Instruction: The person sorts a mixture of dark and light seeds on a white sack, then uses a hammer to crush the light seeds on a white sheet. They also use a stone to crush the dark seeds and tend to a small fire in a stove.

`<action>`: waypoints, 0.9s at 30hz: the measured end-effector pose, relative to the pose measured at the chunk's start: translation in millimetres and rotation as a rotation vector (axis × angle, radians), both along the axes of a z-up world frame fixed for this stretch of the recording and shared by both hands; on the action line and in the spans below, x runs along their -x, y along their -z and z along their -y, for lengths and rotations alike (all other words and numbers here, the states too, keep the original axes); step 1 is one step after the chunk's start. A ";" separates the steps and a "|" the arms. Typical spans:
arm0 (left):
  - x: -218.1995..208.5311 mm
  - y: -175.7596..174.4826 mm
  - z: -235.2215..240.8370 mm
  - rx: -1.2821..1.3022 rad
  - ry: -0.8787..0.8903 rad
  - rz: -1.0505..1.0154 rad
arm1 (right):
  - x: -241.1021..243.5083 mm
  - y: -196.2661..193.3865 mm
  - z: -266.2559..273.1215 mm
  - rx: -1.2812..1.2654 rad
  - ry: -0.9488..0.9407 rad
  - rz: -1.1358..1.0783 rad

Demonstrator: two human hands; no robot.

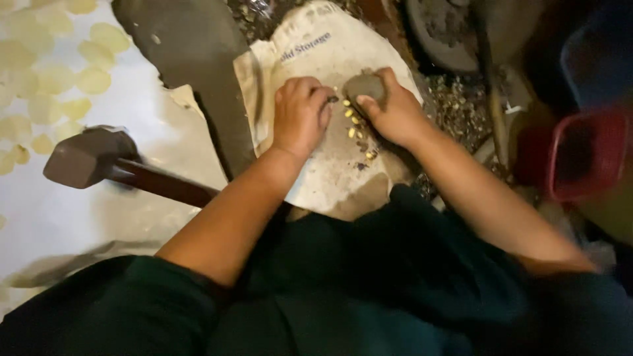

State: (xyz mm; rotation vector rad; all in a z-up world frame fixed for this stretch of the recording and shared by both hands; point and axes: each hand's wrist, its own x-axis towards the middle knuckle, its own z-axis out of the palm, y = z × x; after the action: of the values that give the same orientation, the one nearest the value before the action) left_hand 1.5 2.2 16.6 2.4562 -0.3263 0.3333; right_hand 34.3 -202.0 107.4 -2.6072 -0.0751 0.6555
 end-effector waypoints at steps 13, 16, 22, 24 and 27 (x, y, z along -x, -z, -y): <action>-5.9 -3.0 16.8 -0.020 -0.069 -0.085 | 23.6 -51.9 -13.1 0.204 -0.170 0.069; 2.8 -13.6 4.8 -0.043 -0.090 -0.041 | 23.9 -31.3 -26.2 0.118 -0.190 0.115; 0.6 2.2 1.7 -0.020 -0.060 0.079 | 12.5 -25.3 -21.5 0.096 -0.175 0.113; -0.4 3.3 2.0 -0.007 -0.026 0.116 | 4.9 -11.8 -11.0 0.034 -0.117 0.037; -2.5 1.3 1.2 -0.005 0.013 0.073 | -2.0 -3.6 -4.3 0.039 -0.065 0.024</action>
State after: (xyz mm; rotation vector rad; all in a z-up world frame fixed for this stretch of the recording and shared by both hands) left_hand 4.1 1.0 15.3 2.4503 -0.3739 0.4176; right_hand 36.3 -197.6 111.0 -2.6604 -0.1564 0.6543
